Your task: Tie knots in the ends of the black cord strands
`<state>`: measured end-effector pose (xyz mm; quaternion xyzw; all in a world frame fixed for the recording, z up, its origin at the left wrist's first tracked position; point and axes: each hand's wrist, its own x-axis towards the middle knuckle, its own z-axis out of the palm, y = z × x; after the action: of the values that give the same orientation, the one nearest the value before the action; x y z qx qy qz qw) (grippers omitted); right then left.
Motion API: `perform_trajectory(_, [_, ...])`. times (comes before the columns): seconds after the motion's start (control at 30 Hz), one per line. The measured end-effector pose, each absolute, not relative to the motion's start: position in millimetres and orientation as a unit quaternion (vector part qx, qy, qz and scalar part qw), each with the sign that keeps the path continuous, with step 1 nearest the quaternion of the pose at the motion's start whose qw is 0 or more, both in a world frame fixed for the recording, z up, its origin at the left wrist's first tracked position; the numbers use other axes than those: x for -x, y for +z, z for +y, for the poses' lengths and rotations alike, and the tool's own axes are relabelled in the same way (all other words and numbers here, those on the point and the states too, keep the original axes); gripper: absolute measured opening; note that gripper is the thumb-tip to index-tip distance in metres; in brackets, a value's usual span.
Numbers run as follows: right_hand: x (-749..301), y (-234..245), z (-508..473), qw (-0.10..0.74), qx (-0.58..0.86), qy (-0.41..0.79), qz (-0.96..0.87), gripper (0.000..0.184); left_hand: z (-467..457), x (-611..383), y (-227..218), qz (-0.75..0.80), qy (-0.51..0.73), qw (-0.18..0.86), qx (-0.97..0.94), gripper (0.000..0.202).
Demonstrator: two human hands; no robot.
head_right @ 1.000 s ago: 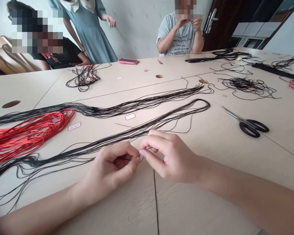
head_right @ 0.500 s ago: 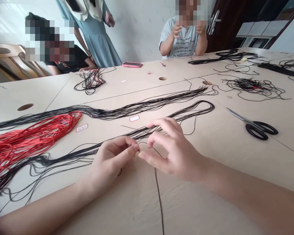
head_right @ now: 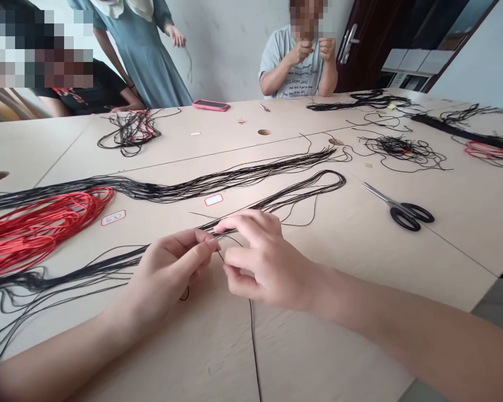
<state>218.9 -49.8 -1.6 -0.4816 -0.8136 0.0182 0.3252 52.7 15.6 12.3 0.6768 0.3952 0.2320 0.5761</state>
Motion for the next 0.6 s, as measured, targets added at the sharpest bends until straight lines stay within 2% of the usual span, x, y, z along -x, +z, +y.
perform_trajectory(0.1, [-221.0, -0.2, -50.7, 0.376, 0.471, 0.084, -0.793, 0.013, 14.3, -53.1, 14.4, 0.368, 0.214, 0.592, -0.684, 0.024])
perform_trajectory(0.17, [-223.2, 1.8, -52.2, 0.446, 0.468, 0.183, -0.741, 0.009, 12.8, -53.5, 16.0, 0.355, 0.205, 0.593, -0.693, 0.024])
perform_trajectory(0.23, [-225.7, 4.3, -53.8, 0.484, 0.461, 0.317, -0.673, 0.012, 11.4, -53.6, 16.8, 0.34, 0.195, 0.589, -0.706, 0.024])
perform_trajectory(0.3, [-227.9, 6.6, -54.9, 0.463, 0.45, 0.443, -0.622, 0.013, 10.4, -53.4, 16.4, 0.314, 0.185, 0.586, -0.724, 0.023])
perform_trajectory(0.37, [-229.0, 8.0, -55.6, 0.422, 0.458, 0.514, -0.591, 0.014, 9.9, -52.8, 15.5, 0.296, 0.176, 0.581, -0.738, 0.022])
perform_trajectory(0.47, [-227.8, 7.9, -56.3, 0.401, 0.489, 0.499, -0.593, 0.011, 9.7, -52.0, 14.2, 0.297, 0.17, 0.578, -0.741, 0.021])
perform_trajectory(0.6, [-223.6, 5.7, -56.4, 0.42, 0.505, 0.37, -0.657, 0.008, 9.5, -51.3, 13.8, 0.296, 0.167, 0.58, -0.74, 0.022])
